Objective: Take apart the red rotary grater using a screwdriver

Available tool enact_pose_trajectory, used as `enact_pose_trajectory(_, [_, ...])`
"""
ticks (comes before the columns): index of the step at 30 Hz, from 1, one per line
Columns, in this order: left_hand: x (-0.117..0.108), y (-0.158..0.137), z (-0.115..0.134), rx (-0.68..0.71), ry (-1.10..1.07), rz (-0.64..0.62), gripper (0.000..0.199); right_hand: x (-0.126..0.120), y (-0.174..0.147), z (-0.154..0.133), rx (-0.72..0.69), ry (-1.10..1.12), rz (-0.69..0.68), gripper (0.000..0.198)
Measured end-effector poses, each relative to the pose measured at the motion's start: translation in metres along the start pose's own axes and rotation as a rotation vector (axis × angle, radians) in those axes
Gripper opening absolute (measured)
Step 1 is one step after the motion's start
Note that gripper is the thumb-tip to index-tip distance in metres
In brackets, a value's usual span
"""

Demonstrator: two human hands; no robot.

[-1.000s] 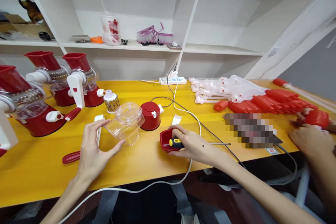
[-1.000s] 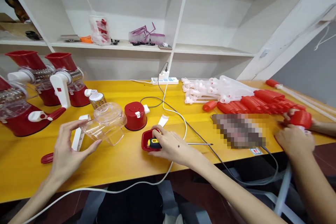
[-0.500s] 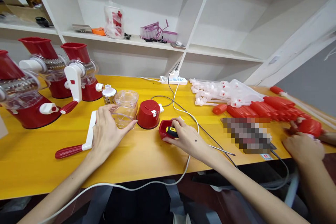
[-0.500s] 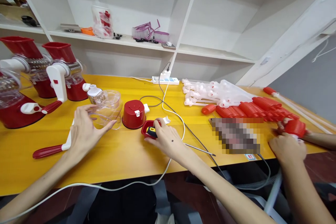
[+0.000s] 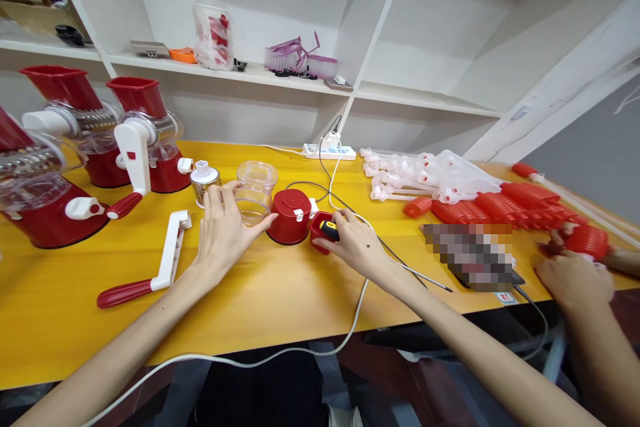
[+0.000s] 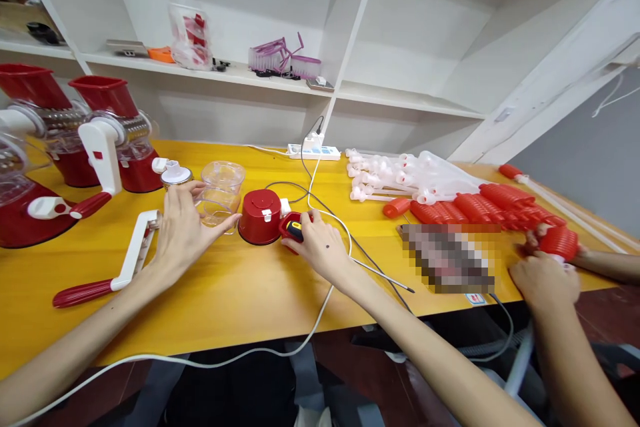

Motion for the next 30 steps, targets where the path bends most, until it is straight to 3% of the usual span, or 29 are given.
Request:
enact_pose_trajectory(8, [0.010, -0.001, -0.005, -0.089, -0.017, -0.021, 0.084, -0.003, 0.004, 0.006, 0.074, 0.018, -0.023, 0.059])
enact_pose_trajectory(11, [0.013, -0.008, -0.013, -0.142, -0.139, -0.051, 0.092, -0.006, 0.002, 0.009, 0.073, 0.028, -0.032, 0.059])
enact_pose_trajectory(14, [0.023, -0.021, -0.023, -0.268, -0.312, -0.157, 0.099, -0.013, -0.002, 0.016, 0.077, 0.042, -0.009, 0.052])
enact_pose_trajectory(17, [0.036, -0.032, -0.029, -0.353, -0.351, -0.293, 0.098, -0.024, -0.007, 0.023, 0.076, 0.062, 0.026, 0.044])
enact_pose_trajectory(24, [0.044, -0.036, -0.037, -0.191, -0.266, -0.282, 0.079, -0.034, -0.030, 0.047, 0.090, 0.135, 0.104, 0.032])
enact_pose_trajectory(30, [0.027, -0.072, -0.028, -0.116, -0.213, -0.238, 0.064, -0.019, -0.075, 0.056, 0.102, 0.160, 0.071, 0.029])
Point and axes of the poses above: each hand's wrist, its own y-axis towards the middle knuckle, its own x-axis out of the palm, z = x × y, the point moved 3 cm from there along y, towards the middle knuckle, and after that the axes turned 4 degrees about -y, right-handed, at the moved point
